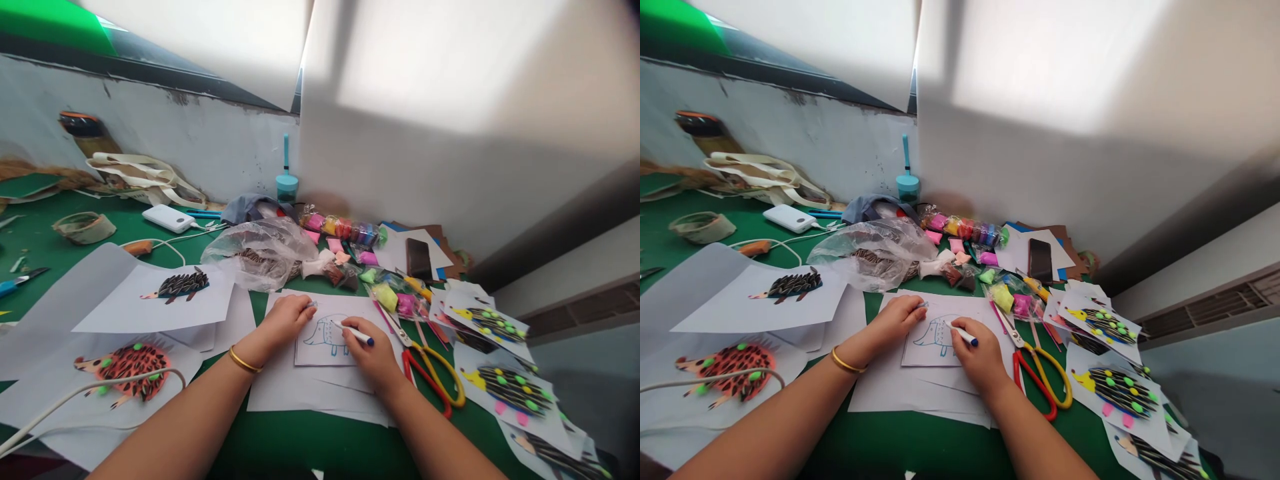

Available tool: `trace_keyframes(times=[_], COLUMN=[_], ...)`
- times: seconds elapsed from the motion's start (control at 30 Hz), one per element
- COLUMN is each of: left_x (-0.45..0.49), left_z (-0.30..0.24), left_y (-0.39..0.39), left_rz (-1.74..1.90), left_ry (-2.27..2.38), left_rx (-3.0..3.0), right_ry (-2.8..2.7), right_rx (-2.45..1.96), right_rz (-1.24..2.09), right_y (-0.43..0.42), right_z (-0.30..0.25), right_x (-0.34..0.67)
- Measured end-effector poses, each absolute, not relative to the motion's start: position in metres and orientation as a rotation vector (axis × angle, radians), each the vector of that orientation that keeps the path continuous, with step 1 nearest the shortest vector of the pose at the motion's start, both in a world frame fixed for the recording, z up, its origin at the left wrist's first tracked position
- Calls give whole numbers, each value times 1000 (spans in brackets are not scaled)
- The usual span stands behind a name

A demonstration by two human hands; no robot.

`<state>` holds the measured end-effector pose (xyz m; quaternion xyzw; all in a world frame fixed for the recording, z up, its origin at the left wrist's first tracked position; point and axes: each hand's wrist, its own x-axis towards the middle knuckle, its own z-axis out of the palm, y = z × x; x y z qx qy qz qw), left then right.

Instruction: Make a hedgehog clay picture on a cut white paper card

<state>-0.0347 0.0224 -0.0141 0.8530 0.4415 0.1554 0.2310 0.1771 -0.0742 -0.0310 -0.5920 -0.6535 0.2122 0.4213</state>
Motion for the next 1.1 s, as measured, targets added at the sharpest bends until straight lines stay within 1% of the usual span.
trace_keyframes(times=[0.33, 0.63, 1.1], left_x=[-35, -35, -35], left_z=[-13, -11, -12], left_y=[22, 22, 22], left_rz=[432, 420, 423], left_ry=[1211, 1207, 1204], left_rx=[2345, 2321, 2315], right_ry=[-1644, -1603, -1574], right_rx=[-1504, -1501, -1520], right_rz=[546, 512, 546], right_y=[-72, -71, -71], right_z=[-39, -35, -33], right_x=[178, 182, 182])
